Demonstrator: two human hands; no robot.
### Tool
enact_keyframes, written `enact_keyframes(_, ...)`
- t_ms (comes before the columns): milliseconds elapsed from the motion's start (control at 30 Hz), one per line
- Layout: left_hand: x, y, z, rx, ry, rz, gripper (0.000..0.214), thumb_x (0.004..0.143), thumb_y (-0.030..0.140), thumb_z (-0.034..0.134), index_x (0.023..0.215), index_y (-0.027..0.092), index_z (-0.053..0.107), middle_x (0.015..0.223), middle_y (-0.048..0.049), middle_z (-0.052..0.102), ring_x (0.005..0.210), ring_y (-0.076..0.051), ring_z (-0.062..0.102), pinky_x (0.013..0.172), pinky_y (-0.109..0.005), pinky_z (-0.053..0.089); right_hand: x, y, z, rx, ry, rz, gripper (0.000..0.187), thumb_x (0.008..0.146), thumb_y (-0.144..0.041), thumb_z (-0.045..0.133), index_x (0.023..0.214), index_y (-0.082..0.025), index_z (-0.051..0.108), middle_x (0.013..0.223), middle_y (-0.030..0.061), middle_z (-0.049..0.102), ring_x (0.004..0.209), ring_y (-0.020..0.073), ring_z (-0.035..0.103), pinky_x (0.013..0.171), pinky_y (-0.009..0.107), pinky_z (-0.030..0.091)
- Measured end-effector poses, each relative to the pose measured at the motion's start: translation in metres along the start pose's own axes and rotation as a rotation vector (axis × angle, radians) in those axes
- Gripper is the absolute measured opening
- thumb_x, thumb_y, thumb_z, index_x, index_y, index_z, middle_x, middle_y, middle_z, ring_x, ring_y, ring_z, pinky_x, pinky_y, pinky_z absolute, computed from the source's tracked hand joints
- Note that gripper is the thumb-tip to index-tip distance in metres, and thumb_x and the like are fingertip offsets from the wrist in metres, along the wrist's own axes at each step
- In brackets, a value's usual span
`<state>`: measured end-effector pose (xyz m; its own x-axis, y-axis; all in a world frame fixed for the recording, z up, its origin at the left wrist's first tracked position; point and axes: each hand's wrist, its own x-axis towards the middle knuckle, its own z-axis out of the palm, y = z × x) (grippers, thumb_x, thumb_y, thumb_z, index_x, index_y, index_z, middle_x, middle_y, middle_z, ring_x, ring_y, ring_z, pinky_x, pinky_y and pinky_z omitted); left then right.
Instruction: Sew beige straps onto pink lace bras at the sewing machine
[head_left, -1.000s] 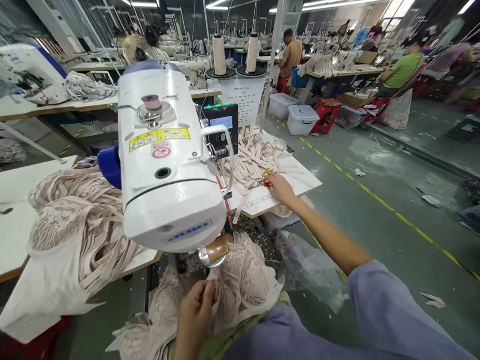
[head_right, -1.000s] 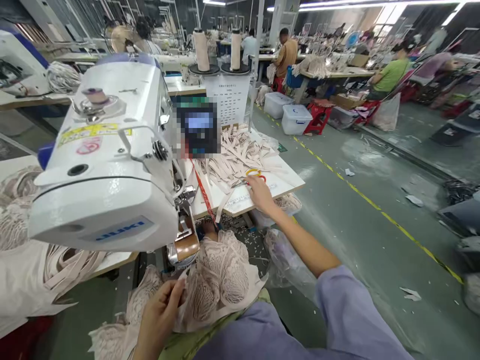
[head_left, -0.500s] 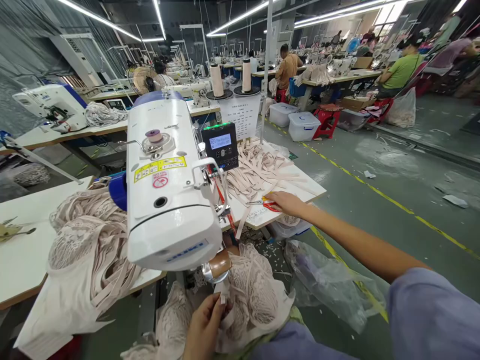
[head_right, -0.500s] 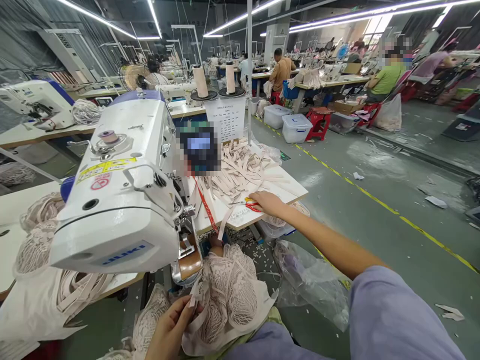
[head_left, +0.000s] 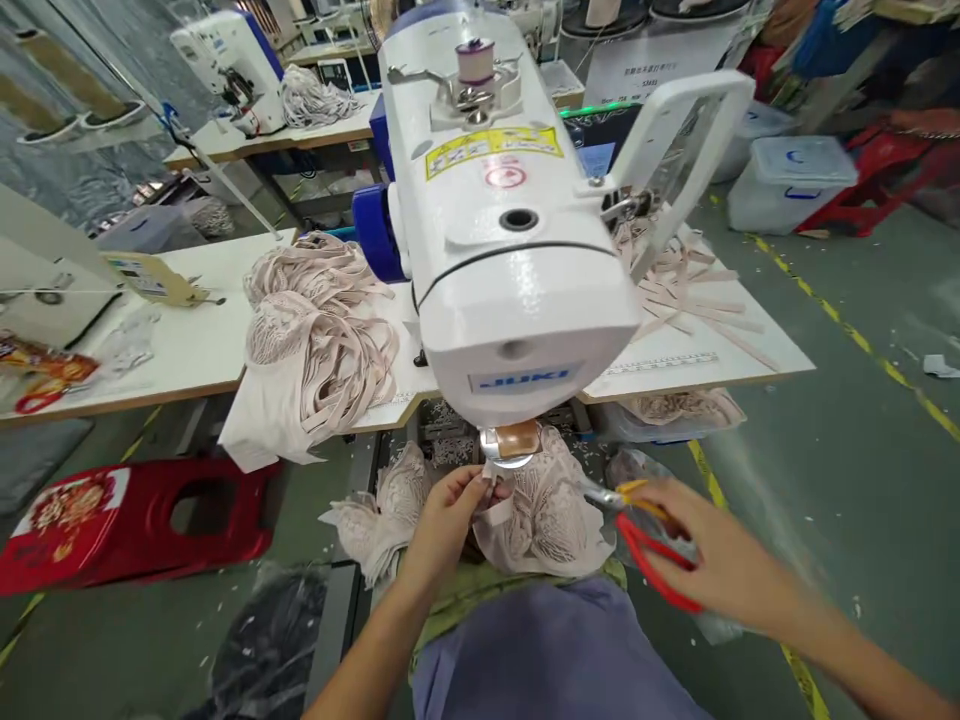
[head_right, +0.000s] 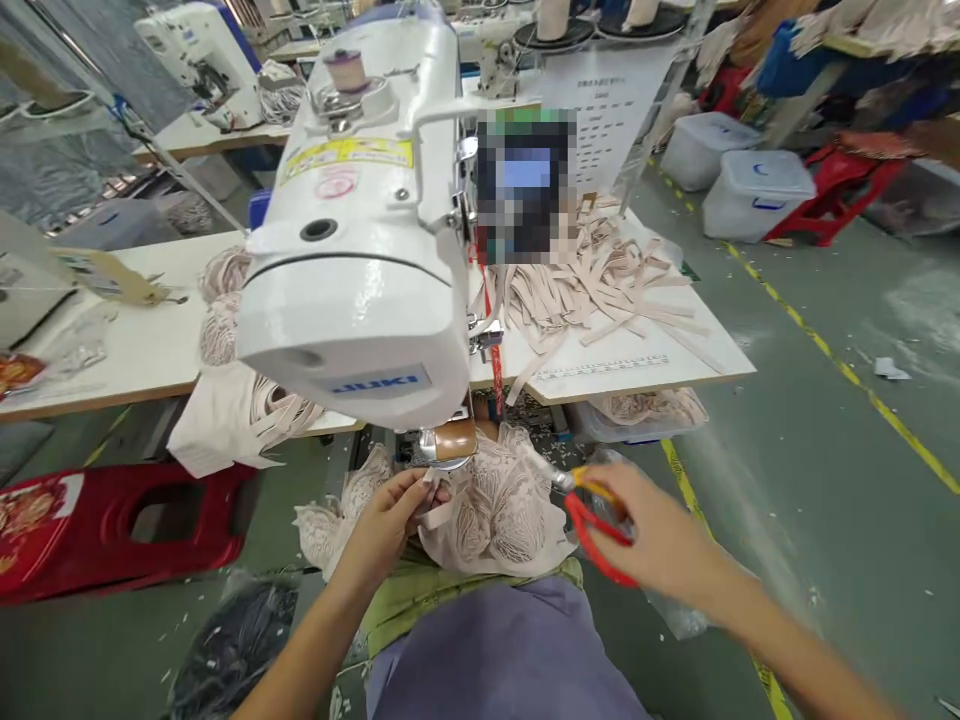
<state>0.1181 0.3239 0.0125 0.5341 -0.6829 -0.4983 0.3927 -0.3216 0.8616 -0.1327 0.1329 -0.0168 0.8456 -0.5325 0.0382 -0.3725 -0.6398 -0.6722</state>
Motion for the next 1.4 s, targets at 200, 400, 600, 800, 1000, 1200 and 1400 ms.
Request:
enact_keyframes(200, -0.002, 0.004, 0.002, -0.053, -0.077, -0.046, 0.048, 0.065, 0.059, 0.078, 0.084, 0.016, 0.069, 0.076, -0.0043, 0.07, 0.068, -0.013, 0.059, 0.062, -0.021, 0.043, -0.003, -0.039, 0.064, -0.035, 0.004, -0.157, 0.037, 0.085, -0.022, 0.057, 0.122, -0.023, 0.058, 0.124, 0.0113, 0.062, 0.102, 0.0251, 0.066, 0.083, 0.038, 0.058)
enact_keyframes(400, -0.004, -0.001, 0.003, 0.156, -0.134, 0.059, 0.031, 0.081, 0.047, 0.062, 0.082, 0.016, 0.064, 0.08, -0.0045, 0.068, 0.072, -0.015, 0.057, 0.068, -0.025, 0.044, 0.033, -0.063, 0.063, 0.024, -0.027, -0.22, 0.031, 0.086, -0.018, 0.056, 0.116, -0.021, 0.059, 0.119, 0.0119, 0.066, 0.104, 0.0253, 0.067, 0.085, 0.039, 0.058)
enact_keyframes(600, -0.002, 0.0, -0.003, 0.201, -0.138, 0.117, 0.024, 0.088, 0.041, 0.05, 0.079, 0.018, 0.054, 0.068, 0.0045, 0.048, 0.058, -0.009, 0.038, 0.057, -0.022, 0.032, 0.028, -0.061, 0.051, 0.188, -0.044, -0.125, 0.026, 0.086, -0.018, 0.053, 0.109, -0.025, 0.063, 0.098, 0.0058, 0.072, 0.084, 0.0214, 0.07, 0.072, 0.032, 0.057)
enact_keyframes(800, -0.001, 0.006, -0.005, 0.27, -0.141, 0.141, 0.038, 0.091, 0.053, 0.05, 0.073, 0.019, 0.049, 0.064, 0.0051, 0.047, 0.054, -0.008, 0.036, 0.052, -0.022, 0.03, 0.013, -0.054, 0.067, 0.259, -0.045, -0.032, 0.03, 0.08, -0.023, 0.062, 0.109, -0.023, 0.057, 0.097, 0.0065, 0.065, 0.061, 0.0146, 0.056, 0.056, 0.028, 0.049)
enact_keyframes(1000, 0.0, 0.011, -0.007, 0.434, -0.157, 0.145, 0.035, 0.092, 0.047, 0.048, 0.074, 0.018, 0.056, 0.065, 0.0028, 0.054, 0.051, -0.009, 0.039, 0.05, -0.022, 0.03, 0.029, -0.069, 0.074, 0.283, -0.068, -0.019, 0.033, 0.077, -0.025, 0.063, 0.11, -0.024, 0.061, 0.104, 0.0065, 0.067, 0.063, 0.0149, 0.056, 0.06, 0.029, 0.051)
enact_keyframes(1200, 0.0, 0.013, -0.008, 0.408, -0.112, 0.117, 0.035, 0.09, 0.048, 0.049, 0.072, 0.019, 0.054, 0.062, 0.0037, 0.052, 0.05, -0.009, 0.04, 0.049, -0.021, 0.031, 0.037, -0.075, 0.064, 0.324, -0.137, 0.078, 0.034, 0.077, -0.024, 0.059, 0.111, -0.025, 0.067, 0.109, 0.0066, 0.072, 0.092, 0.0234, 0.069, 0.074, 0.033, 0.056)
enact_keyframes(1400, 0.0, 0.013, -0.01, 0.348, -0.025, 0.155, 0.034, 0.089, 0.049, 0.052, 0.075, 0.019, 0.059, 0.068, 0.0004, 0.06, 0.052, -0.01, 0.044, 0.049, -0.022, 0.034, 0.024, -0.066, 0.054, 0.307, -0.073, 0.133, 0.029, 0.082, -0.027, 0.056, 0.107, -0.026, 0.071, 0.09, 0.0037, 0.073, 0.062, 0.017, 0.063, 0.057, 0.028, 0.053)
